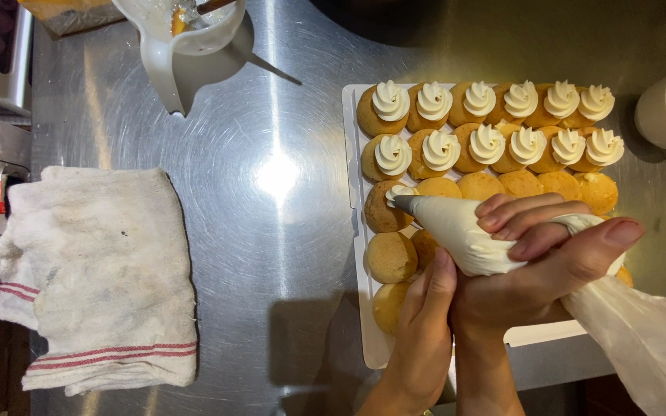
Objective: The person arranges small pastries on a tray and uses a piping bag to fill each one with cream.
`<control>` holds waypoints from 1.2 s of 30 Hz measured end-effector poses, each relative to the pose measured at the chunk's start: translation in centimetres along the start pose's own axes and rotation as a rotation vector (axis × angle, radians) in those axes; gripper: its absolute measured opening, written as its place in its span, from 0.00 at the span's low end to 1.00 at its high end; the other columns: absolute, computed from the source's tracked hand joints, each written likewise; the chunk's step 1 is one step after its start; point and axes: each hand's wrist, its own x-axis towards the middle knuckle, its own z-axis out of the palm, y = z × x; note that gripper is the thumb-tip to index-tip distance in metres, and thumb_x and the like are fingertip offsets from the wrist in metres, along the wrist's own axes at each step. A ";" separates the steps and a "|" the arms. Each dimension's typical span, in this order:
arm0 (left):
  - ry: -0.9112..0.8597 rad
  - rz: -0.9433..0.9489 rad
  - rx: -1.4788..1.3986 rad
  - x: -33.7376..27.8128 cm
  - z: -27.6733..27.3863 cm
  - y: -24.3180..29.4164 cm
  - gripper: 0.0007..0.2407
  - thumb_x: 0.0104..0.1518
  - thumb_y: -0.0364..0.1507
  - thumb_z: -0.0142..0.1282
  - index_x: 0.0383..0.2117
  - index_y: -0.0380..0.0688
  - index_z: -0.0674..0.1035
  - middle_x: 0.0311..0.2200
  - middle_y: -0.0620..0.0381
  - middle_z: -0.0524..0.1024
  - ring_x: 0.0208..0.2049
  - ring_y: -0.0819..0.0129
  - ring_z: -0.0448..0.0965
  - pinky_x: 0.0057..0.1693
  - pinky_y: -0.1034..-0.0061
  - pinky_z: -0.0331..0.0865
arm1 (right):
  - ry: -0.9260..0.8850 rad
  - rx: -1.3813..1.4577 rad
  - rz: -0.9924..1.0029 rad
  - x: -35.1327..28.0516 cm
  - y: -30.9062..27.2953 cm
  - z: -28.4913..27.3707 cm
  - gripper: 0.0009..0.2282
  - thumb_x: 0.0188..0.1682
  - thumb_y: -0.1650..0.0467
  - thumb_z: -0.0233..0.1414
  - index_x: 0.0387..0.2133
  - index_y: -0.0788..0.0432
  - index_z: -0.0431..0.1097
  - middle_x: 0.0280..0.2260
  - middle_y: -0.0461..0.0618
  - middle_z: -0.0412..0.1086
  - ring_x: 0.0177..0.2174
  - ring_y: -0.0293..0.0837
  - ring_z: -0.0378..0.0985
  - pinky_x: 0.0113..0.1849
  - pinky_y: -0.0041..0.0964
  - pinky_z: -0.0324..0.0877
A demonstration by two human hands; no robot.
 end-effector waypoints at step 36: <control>0.005 -0.068 -0.001 1.1 1.4 -2.0 0.25 0.76 0.43 0.44 0.67 0.38 0.81 0.66 0.51 0.82 0.69 0.70 0.77 0.74 0.75 0.71 | -0.011 -0.066 -0.017 2.6 0.0 -1.6 0.26 0.55 0.48 0.49 0.16 0.49 0.50 0.17 0.47 0.56 0.21 0.43 0.62 0.34 0.41 0.71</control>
